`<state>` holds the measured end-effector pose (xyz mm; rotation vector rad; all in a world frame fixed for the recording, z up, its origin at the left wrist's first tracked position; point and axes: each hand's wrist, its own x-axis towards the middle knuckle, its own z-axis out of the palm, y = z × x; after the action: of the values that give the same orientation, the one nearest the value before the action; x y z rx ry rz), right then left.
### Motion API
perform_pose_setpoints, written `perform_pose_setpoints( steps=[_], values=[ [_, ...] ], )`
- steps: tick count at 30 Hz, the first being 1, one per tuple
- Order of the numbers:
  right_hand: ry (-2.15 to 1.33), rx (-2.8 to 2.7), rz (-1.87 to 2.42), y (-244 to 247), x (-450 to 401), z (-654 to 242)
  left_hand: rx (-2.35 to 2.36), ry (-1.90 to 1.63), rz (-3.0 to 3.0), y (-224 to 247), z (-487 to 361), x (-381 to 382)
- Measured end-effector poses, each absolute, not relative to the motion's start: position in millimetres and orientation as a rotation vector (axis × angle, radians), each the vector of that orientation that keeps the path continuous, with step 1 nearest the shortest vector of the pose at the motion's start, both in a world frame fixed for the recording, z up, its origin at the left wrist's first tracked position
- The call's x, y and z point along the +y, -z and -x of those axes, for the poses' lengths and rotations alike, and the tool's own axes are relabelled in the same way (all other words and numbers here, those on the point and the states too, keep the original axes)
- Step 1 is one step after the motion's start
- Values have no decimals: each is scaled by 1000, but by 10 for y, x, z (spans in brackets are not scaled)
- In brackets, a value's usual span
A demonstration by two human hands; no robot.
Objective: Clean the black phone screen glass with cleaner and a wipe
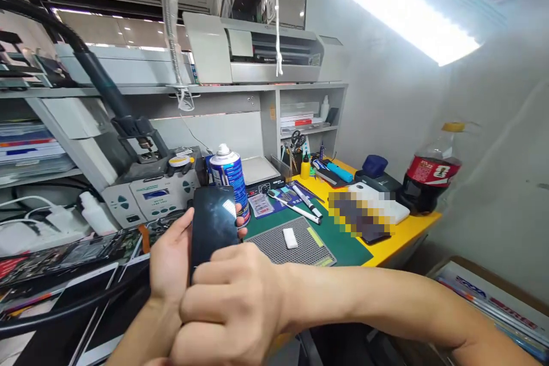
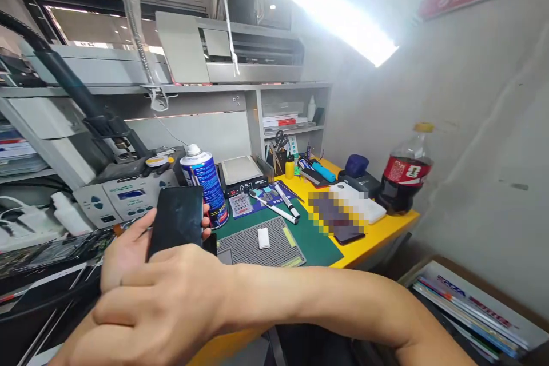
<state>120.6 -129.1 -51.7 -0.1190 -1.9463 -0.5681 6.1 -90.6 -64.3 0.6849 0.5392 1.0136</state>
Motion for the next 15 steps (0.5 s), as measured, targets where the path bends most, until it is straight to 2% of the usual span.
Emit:
perform_pose_setpoints(
  steps=[9,15],
  values=[
    [492,-1581,-122,738,-1006,-1640,753,-1090,-783,443,-307,-881],
    [383,-1955,33,770,-1051,-2045,777,-1050,-788,400,-367,-881]
  ],
)
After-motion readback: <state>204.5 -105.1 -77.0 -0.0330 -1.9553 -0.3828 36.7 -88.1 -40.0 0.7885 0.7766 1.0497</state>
